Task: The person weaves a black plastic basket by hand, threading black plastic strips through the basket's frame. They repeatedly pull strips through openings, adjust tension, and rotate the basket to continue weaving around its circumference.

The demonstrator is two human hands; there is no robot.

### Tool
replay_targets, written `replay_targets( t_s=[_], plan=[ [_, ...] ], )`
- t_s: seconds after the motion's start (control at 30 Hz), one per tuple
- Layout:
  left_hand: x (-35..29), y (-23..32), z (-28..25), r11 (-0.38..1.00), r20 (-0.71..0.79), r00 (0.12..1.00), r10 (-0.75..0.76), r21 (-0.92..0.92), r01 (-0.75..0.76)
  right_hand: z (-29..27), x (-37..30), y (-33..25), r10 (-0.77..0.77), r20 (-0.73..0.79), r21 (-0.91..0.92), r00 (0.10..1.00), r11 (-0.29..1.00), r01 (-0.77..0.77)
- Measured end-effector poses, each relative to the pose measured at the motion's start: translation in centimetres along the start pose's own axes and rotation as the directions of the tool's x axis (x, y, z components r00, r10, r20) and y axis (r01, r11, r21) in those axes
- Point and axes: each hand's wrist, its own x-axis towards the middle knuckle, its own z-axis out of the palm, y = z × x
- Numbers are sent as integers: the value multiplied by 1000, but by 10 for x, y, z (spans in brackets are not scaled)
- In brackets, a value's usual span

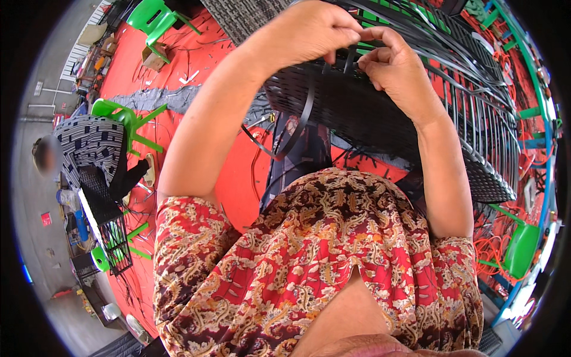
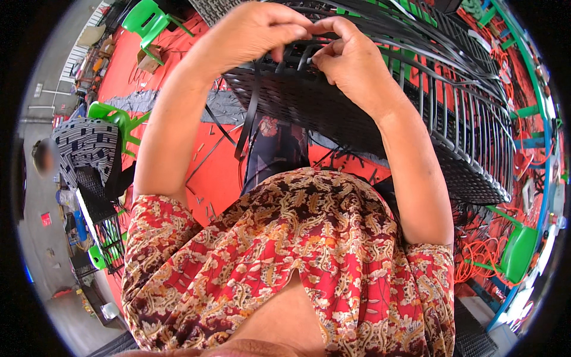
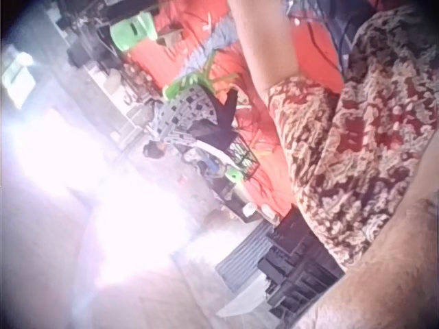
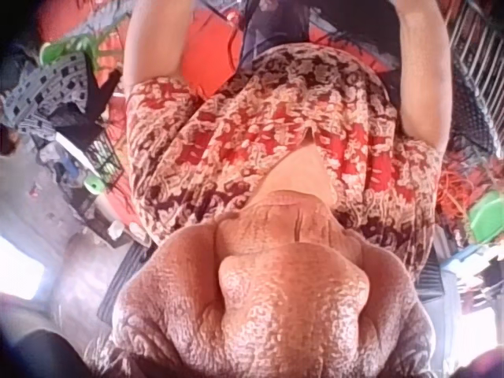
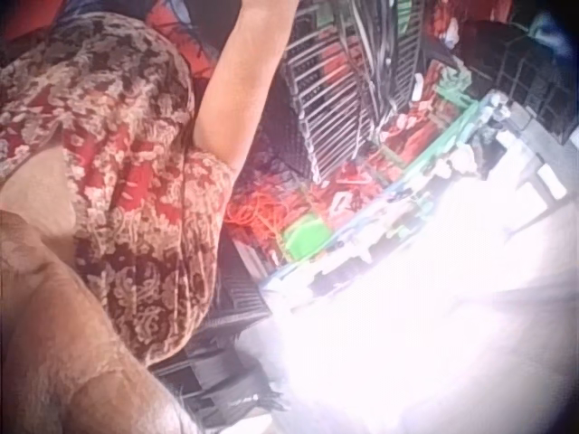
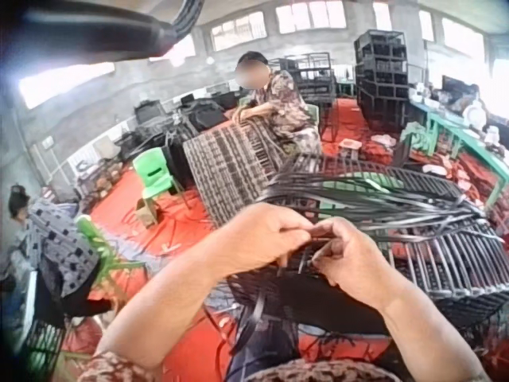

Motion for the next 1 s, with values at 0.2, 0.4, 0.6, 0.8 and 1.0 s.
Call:
replay_targets(
  t_s=[0.2, 0.4, 0.6, 0.8, 1.0],
  plan=[
    [6, -15, 10, 971, 88, 993, 72, -234, -50, -21, 2, -4, 18, -20, 341, 1000, 940, -10],
    [16, -15, 4, 894, 120, 992, 47, -448, 12, -30, -14, -25, 95, -54, 157, 994, 984, -85],
    [18, -22, 8, 952, 12, 1000, 13, -306, -9, -26, -22, -14, 155, -56, -213, 986, 963, -164],
    [18, -16, 16, 995, 38, 995, 97, -8, -96, -31, -16, 2, 243, -4, 258, 970, 938, -233],
    [30, -36, 48, 858, 60, 964, 259, 444, -258, -27, -18, 6, 200, -52, 289, 978, 941, -177]
  ],
)
